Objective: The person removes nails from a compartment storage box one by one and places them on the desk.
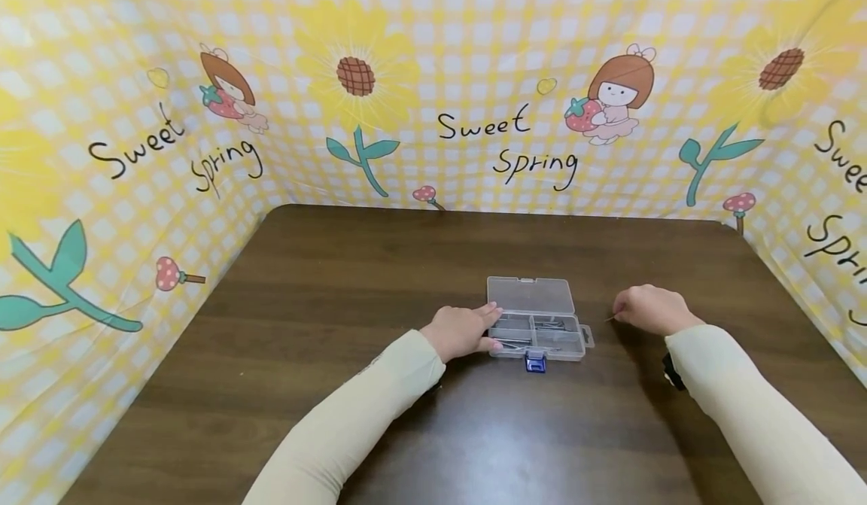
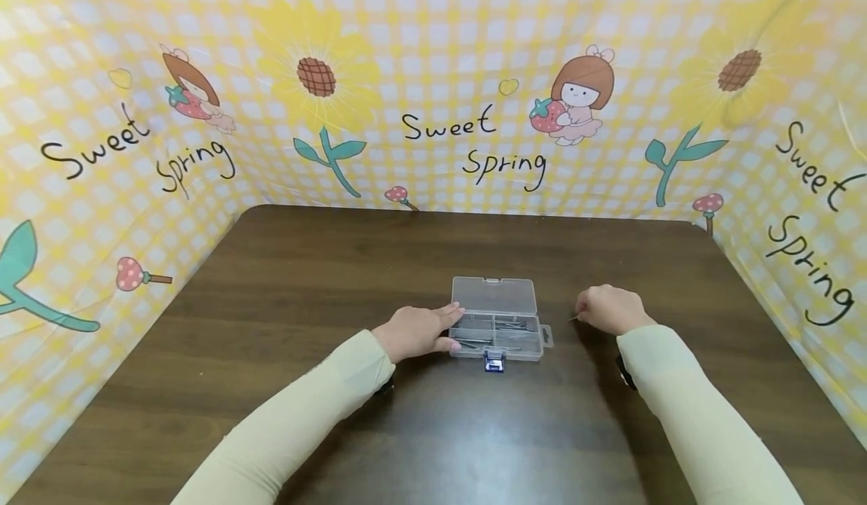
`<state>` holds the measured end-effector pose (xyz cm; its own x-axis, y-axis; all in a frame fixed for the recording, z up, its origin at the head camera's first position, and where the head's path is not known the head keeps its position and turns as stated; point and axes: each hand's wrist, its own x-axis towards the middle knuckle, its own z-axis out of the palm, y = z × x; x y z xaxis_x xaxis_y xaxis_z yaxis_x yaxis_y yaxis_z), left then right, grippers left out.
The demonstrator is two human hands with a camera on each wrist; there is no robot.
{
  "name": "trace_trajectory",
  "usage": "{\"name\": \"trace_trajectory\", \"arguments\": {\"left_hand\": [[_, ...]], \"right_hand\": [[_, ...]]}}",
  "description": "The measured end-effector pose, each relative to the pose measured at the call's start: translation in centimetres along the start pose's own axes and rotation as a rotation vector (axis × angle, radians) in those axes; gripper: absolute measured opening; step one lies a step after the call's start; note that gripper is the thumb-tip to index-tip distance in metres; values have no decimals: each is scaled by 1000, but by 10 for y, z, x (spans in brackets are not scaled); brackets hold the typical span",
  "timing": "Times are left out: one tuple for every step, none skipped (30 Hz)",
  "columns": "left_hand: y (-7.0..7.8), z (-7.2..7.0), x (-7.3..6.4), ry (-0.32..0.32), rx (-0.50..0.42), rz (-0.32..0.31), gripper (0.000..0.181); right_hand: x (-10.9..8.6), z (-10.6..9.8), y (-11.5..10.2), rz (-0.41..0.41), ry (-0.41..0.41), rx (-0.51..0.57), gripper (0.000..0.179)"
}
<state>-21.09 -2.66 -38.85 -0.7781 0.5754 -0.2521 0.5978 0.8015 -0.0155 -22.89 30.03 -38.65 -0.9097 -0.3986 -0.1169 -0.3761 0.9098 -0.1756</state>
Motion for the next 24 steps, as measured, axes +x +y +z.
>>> {"name": "trace_trajectory", "arguments": {"left_hand": [[-1, 0, 0, 5, -1, -1, 67], [-2, -1, -1, 10, -2, -1, 66], [-2, -1, -1, 9, -5, -2, 67], [-3, -2, -1, 5, -8, -2, 67], [-3, -2, -1, 4, -9, 0, 67], [-3, -1, -1, 6, -10, 1, 67], [-3, -1, -1, 8, -10, 2, 66], [-3, 0, -1, 12, -9, 2, 66], [-2, 0, -1, 15, -7, 1, 66], [-2, 0, -1, 20, -5, 3, 66], [-2, 1, -1, 28, -1, 3, 66], [-2, 1, -1, 33, 3, 4, 66], [-2, 1, -1, 34, 5, 3, 66], [-2, 1, -1, 34, 9, 2, 66], [-2, 1, -1, 33, 8, 1, 66], [-2, 1, -1, 32, 7, 0, 66], [-2, 1, -1, 31, 8, -2, 66], [-2, 1, -1, 29, 6, -4, 66], [-2, 2, -1, 26, 4, -6, 66], [-2, 1, -1, 20, 5, -8, 66], [-2, 1, -1, 14, 3, -10, 66], [-1, 1, -1, 8, 1, -12, 66], [-1, 1, -1, 1, 0, -15, 67], [0, 1, -2, -6, 0, -16, 67]], "right_hand": [[1, 0, 0, -2, 1, -4, 5], [2, -1, 0, -3, 2, -8, 5], [2, -1, 0, -2, 4, -8, 5], [3, -1, 0, 0, 4, -7, 6], [3, -1, 0, -2, 4, -7, 6], [3, -2, 0, -3, 3, -5, 6], [3, -2, 0, -5, 4, -4, 6], [3, -2, 1, -6, 4, -3, 7], [4, -2, 1, -9, 4, -3, 6], [4, -2, 1, -9, 2, -3, 6], [5, -2, 0, -11, 2, -6, 6], [5, -3, 0, -15, 1, -8, 6], [6, -3, 0, -16, 1, -10, 6], [7, -4, 0, -16, 0, -11, 6], [8, -5, -1, -19, -2, -13, 6], [8, -5, -1, -17, -2, -12, 6], [8, -5, -2, -16, -5, -12, 6], [8, -4, -2, -14, -8, -11, 6], [9, -4, -2, -9, -11, -12, 6], [8, -3, -3, -7, -14, -10, 6], [8, -3, -3, -6, -18, -10, 5], [8, -2, -3, -2, -21, -8, 6], [8, -1, -3, -3, -25, -8, 6], [8, 0, -3, -3, -27, -10, 6]]}}
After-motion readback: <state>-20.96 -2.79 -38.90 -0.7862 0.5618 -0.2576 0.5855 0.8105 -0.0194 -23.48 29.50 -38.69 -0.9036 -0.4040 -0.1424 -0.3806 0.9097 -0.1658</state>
